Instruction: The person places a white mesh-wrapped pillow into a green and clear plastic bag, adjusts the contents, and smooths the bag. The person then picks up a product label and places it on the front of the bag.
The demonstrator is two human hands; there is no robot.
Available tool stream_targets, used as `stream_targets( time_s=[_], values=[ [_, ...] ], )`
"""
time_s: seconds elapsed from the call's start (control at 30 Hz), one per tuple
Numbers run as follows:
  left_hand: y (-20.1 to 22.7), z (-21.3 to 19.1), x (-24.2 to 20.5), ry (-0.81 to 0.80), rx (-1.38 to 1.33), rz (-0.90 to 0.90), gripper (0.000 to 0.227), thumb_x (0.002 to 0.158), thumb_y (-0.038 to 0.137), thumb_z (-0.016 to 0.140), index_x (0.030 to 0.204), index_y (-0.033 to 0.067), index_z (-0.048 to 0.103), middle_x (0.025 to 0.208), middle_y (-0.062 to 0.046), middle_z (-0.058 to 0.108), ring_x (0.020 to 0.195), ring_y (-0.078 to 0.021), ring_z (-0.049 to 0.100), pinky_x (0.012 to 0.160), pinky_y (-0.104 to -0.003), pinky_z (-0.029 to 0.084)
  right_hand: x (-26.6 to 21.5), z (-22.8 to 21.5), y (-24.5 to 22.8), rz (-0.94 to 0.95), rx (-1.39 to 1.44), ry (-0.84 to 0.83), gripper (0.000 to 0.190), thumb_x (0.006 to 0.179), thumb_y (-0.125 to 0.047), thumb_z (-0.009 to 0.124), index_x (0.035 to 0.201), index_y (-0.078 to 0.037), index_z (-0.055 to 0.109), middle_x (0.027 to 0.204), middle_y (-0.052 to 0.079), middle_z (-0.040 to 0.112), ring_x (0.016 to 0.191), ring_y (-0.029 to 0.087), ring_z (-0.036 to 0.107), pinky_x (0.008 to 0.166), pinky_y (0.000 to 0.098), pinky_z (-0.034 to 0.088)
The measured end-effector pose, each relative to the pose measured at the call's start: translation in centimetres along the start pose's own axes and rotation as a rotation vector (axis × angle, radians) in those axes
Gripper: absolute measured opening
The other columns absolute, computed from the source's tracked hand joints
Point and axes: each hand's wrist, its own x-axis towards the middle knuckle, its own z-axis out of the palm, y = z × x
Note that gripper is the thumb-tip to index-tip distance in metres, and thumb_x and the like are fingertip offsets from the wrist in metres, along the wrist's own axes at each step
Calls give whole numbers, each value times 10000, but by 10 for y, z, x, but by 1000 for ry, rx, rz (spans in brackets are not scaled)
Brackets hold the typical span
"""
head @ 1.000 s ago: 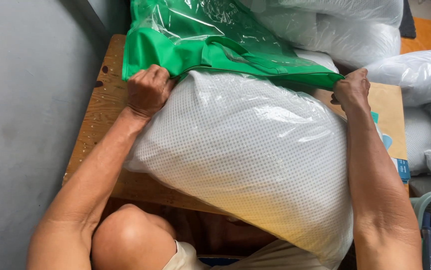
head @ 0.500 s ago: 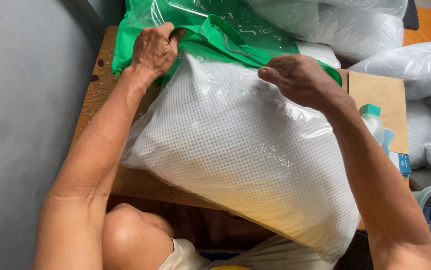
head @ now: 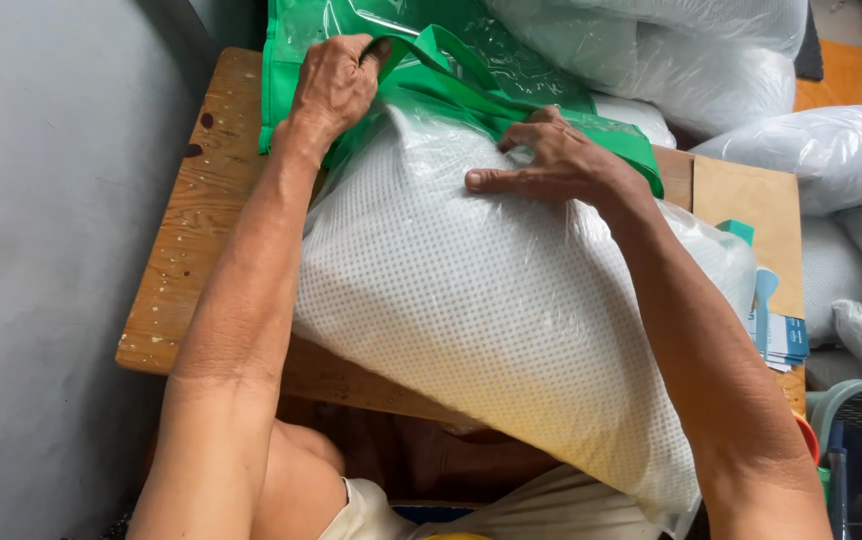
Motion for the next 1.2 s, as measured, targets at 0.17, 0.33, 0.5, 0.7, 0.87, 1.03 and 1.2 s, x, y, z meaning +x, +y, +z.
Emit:
stream_targets(
  time_s=[0.17, 0.33, 0.5, 0.7, 0.87, 1.03, 1.2],
  values=[
    [10, 5, 8, 28, -40, -23, 525, 1139, 409, 575, 749, 73, 472, 648, -123, 449, 671, -314, 320, 605, -488, 334, 3, 2, 10, -31, 57, -36, 784, 676, -773, 596, 1238, -227, 562, 1307, 71, 614, 1147, 274, 578, 896, 404, 417],
    [17, -7, 10, -83, -56, 7, 506, 1158, 421, 518, 796, 69, 495, 688, -100, 526, 669, -293, 431, 626, -480, 358, 29, -6, 12, -14, 114, -52, 1015, 633, -779, 603, 1424, -152, 502, 1393, 67, 577, 1265, 239, 556, 987, 367, 424],
    [19, -13, 6, -106, -88, -5, 518, 1173, 409, 536, 781, 88, 431, 671, -47, 413, 684, -239, 348, 624, -446, 321, 58, -5, 9, 10, -35, -254, 796, 620, -850, 569, 859, -92, 521, 827, 53, 526, 737, 209, 491, 640, 390, 346],
    [13, -16, -1, -123, -158, -11, 485, 1174, 390, 551, 801, 122, 392, 724, 15, 337, 737, -196, 300, 644, -395, 308, 29, -10, -9, -46, 69, -262, 702, 592, -687, 715, 986, -117, 601, 939, 16, 607, 850, 185, 566, 706, 370, 418],
    [14, -20, -4, -138, -217, -26, 515, 1172, 403, 561, 789, 149, 329, 753, 54, 303, 756, -161, 272, 647, -365, 285, -19, -22, -24, -149, 115, -184, 881, 537, -625, 717, 1312, -213, 631, 1207, -13, 712, 1097, 204, 654, 894, 376, 480],
    [26, -44, -17, -418, -501, -118, 545, 1117, 477, 545, 679, 221, 345, 673, 124, 314, 632, -53, 264, 605, -258, 220, -38, -22, -19, -294, 245, -79, 702, 582, -457, 866, 1206, -175, 710, 1083, -79, 758, 1009, 94, 693, 825, 283, 529],
    [27, -47, -18, -568, -461, -262, 128, 993, 353, 643, 1048, 238, 628, 1060, 106, 510, 1005, -19, 412, 872, -192, 303, 1, -5, -4, -338, 295, -107, 624, 692, -442, 821, 1240, -175, 684, 1089, -65, 746, 999, 102, 677, 839, 285, 513]
  ],
)
